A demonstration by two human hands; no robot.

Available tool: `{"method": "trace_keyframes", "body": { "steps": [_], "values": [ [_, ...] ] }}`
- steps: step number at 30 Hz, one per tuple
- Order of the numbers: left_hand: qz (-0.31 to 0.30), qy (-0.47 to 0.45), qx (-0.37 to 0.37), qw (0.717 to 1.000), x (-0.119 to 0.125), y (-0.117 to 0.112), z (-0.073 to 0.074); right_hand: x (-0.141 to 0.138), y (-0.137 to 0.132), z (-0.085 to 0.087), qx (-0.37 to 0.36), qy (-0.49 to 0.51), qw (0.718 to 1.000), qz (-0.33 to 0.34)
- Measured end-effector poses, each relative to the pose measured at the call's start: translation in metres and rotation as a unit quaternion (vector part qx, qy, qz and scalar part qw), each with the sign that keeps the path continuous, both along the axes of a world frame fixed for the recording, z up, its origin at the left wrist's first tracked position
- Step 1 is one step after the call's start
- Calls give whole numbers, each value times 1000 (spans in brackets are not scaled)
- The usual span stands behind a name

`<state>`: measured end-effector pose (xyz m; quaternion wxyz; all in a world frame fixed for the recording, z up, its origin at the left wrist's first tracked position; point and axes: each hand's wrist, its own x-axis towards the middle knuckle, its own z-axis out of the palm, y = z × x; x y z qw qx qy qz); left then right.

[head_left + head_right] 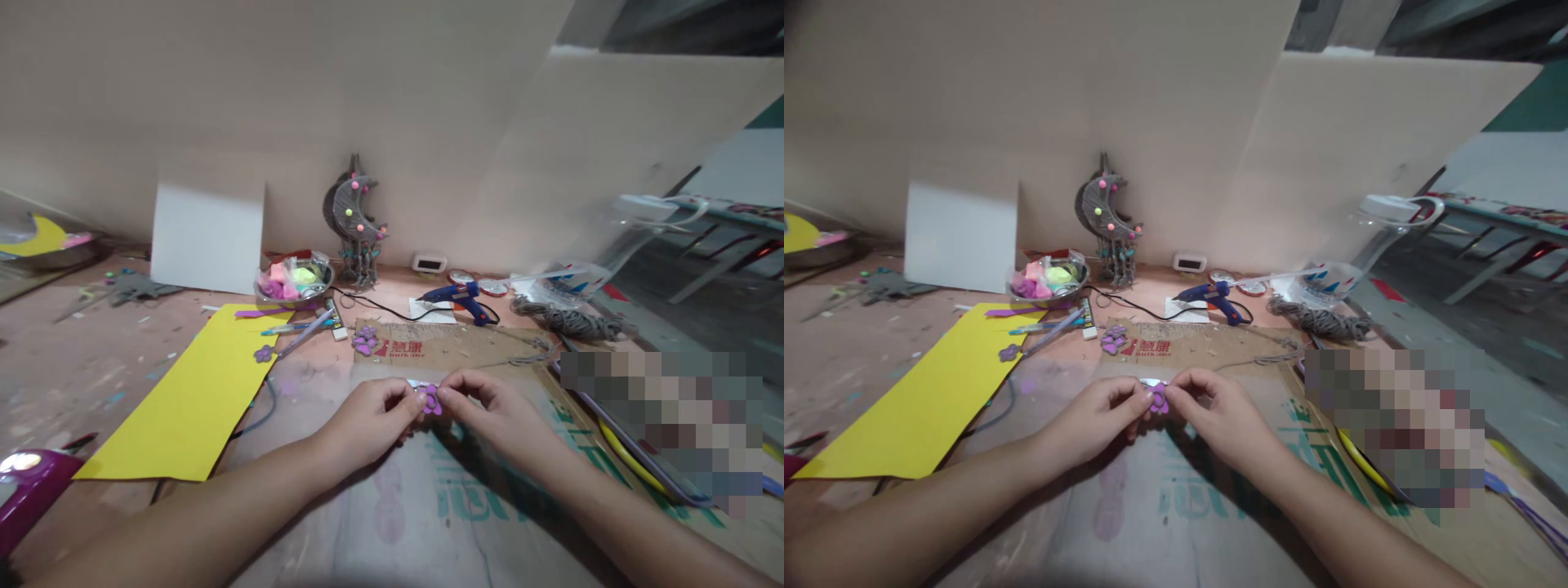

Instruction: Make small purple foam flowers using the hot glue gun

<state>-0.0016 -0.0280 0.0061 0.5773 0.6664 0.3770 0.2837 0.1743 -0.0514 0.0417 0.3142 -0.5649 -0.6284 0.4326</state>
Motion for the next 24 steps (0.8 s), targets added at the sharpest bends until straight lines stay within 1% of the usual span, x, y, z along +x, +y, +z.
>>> {"method": "trace_keyframes", "body": {
  "steps": [4,6,9,11,15,17,21,22,24],
  "values": [
    [4,12,23,1000,-1,0,2,1,0,-1,21,-10,1000,4],
    [4,3,30,1000,-1,0,3,2,0,-2,21,-4,1000,7],
    [-7,-16,8,1000,-1,0,3,2,0,-4,15,10,1000,3],
    [0,-17,8,1000,-1,-1,3,2,0,-5,19,16,1000,-3],
    [21,-13,30,999,-1,-3,4,0,-1,-6,17,19,1000,-1],
    [15,-8,24,1000,-1,-4,4,-1,-1,-7,19,13,1000,1],
    [-16,1,-9,1000,-2,-3,5,-1,0,-8,23,13,1000,-6],
    [-12,5,-3,1000,-2,-3,5,0,0,-8,21,14,1000,-9],
    [17,17,44,999,-2,-1,6,0,0,-6,15,17,1000,-6]
  ]
}}
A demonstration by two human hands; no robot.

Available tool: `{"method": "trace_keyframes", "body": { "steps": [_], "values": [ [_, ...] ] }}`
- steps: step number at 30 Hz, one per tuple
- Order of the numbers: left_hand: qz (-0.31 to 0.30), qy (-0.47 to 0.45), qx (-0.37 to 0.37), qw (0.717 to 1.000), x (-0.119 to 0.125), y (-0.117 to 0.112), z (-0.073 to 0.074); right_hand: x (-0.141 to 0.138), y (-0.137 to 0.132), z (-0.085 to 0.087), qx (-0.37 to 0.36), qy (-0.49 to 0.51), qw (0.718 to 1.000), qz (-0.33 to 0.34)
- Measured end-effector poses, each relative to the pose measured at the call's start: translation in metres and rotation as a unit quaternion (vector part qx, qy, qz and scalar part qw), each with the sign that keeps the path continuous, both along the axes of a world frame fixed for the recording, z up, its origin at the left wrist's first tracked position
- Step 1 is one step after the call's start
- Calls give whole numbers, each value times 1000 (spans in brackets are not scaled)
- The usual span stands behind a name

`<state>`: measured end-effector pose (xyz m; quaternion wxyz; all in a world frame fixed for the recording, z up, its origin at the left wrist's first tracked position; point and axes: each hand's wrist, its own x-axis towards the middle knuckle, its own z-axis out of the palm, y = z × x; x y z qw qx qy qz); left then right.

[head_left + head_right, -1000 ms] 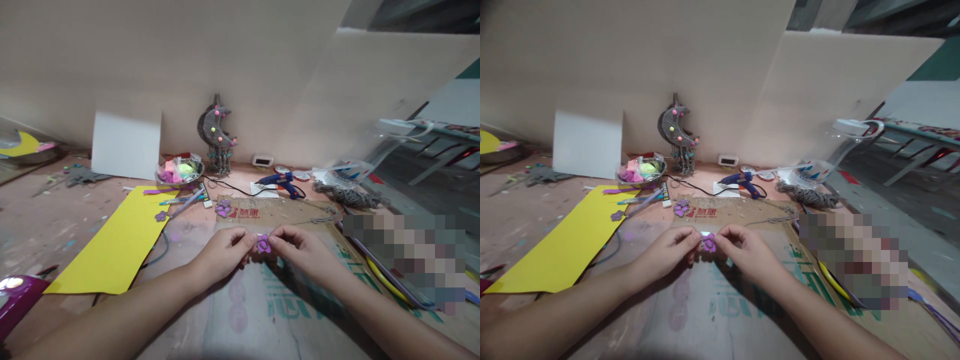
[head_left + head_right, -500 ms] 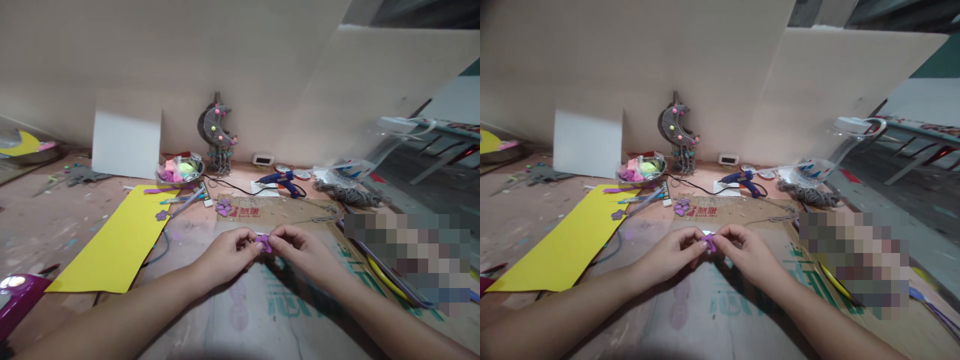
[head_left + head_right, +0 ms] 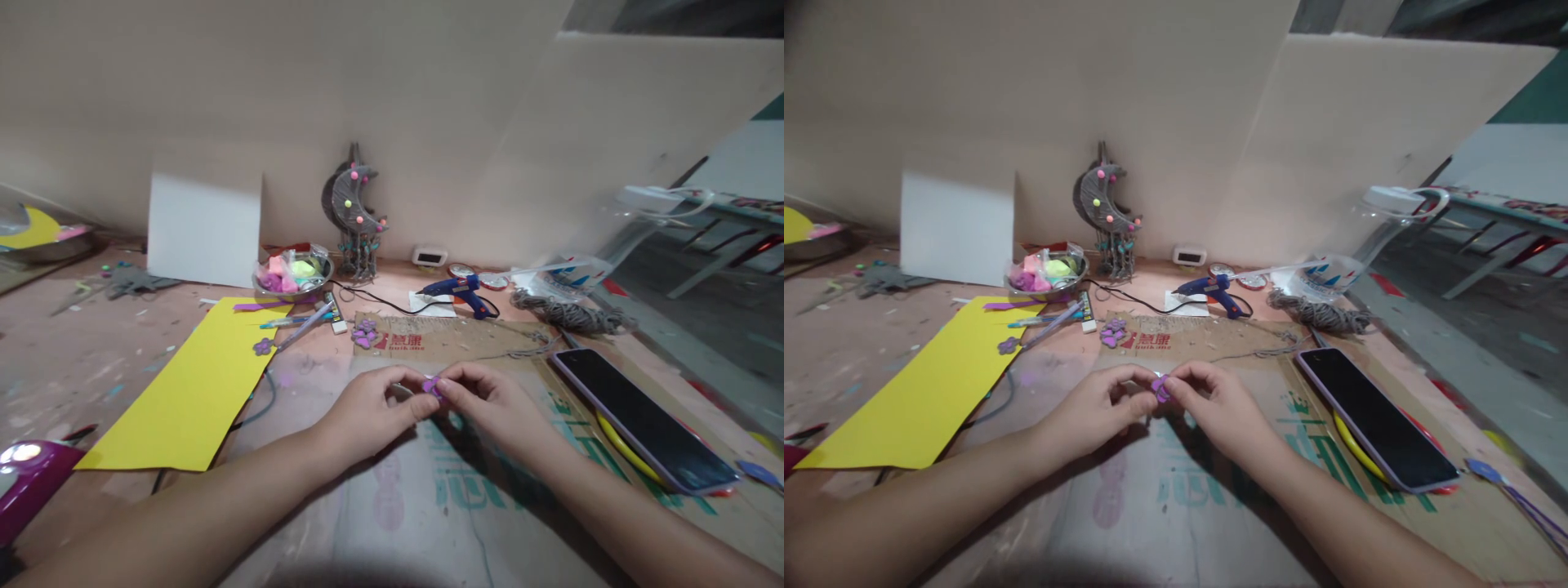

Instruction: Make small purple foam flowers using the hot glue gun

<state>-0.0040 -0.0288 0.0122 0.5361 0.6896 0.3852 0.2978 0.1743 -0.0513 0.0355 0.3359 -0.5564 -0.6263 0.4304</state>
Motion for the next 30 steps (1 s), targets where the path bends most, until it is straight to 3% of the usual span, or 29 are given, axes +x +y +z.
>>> {"method": "trace_keyframes", "body": {
  "steps": [4,13,17,23,30],
  "values": [
    [42,25,87,995,0,3,3,-2,-1,4,8,-18,1000,14],
    [35,15,6,999,3,2,4,-1,-2,4,26,-13,999,25],
    [62,-2,-21,998,3,3,2,0,-1,-1,-16,17,999,24],
    [19,-35,12,999,1,5,2,-2,-2,-4,-6,27,1000,-3],
    [17,-35,-7,999,-2,8,3,-4,-3,4,17,-48,997,55]
  ]
}}
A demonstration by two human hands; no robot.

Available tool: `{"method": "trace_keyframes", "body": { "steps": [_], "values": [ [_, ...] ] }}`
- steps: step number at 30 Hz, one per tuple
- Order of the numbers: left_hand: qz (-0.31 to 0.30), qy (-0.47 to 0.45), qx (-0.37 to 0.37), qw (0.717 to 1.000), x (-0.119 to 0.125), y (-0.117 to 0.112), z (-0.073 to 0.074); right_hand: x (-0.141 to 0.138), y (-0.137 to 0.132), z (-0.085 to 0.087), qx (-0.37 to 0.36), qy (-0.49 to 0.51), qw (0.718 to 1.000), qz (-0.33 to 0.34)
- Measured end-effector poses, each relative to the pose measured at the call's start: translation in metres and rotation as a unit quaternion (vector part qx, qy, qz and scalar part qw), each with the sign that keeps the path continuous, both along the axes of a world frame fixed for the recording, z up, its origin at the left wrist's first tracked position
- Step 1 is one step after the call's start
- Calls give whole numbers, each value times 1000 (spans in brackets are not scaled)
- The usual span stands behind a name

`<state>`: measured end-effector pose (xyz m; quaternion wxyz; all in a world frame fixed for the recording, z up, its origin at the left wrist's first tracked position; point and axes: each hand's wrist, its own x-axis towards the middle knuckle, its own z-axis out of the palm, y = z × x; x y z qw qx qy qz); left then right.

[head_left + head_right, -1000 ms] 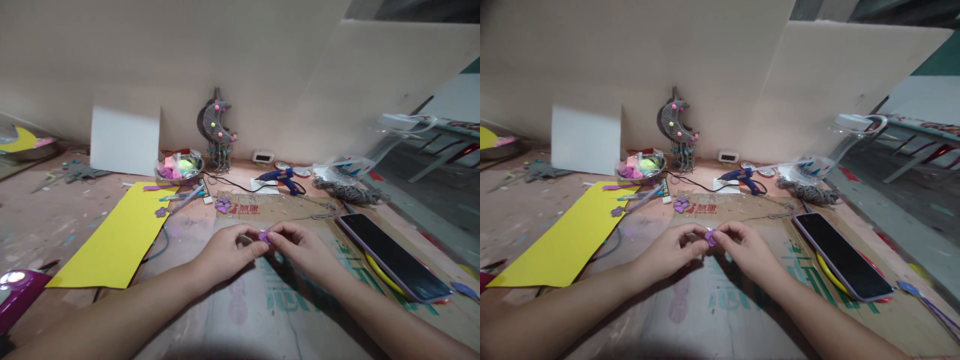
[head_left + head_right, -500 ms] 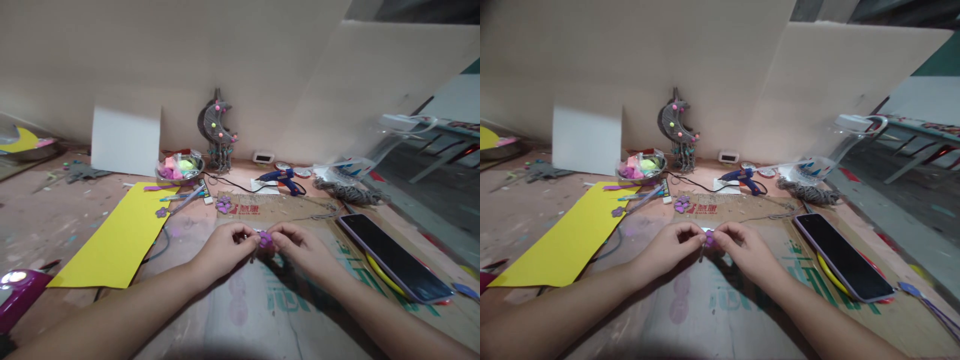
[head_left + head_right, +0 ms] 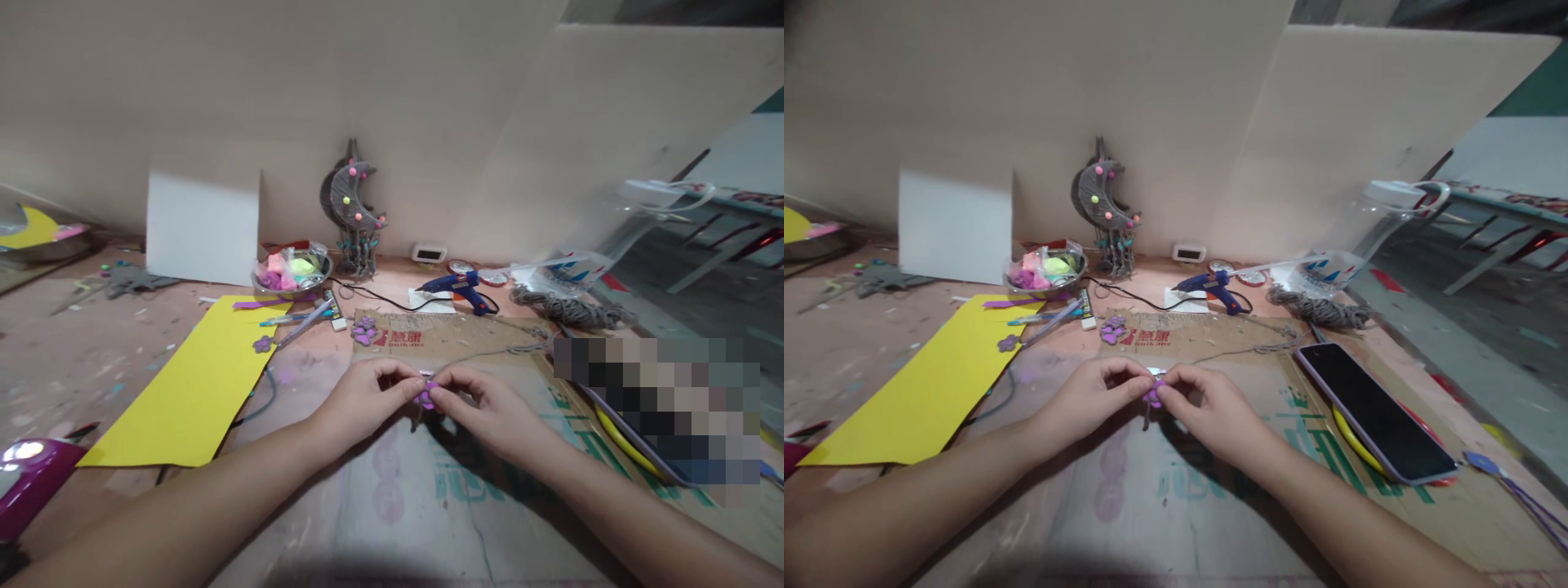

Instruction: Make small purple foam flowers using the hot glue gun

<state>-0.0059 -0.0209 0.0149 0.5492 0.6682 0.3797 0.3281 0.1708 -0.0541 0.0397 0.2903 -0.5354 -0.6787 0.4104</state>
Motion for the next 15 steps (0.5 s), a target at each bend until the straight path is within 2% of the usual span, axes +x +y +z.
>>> {"method": "trace_keyframes", "body": {
  "steps": [4,9,13,15],
  "values": [
    [-28,0,-27,999,-3,3,1,-2,-1,2,27,-30,999,12],
    [-38,29,-26,999,-6,3,7,3,2,6,46,-56,997,6],
    [23,-6,-67,997,-5,5,6,23,14,15,158,-67,981,-90],
    [47,-39,-95,994,-5,8,2,32,18,16,179,-142,970,-82]
  ]
}}
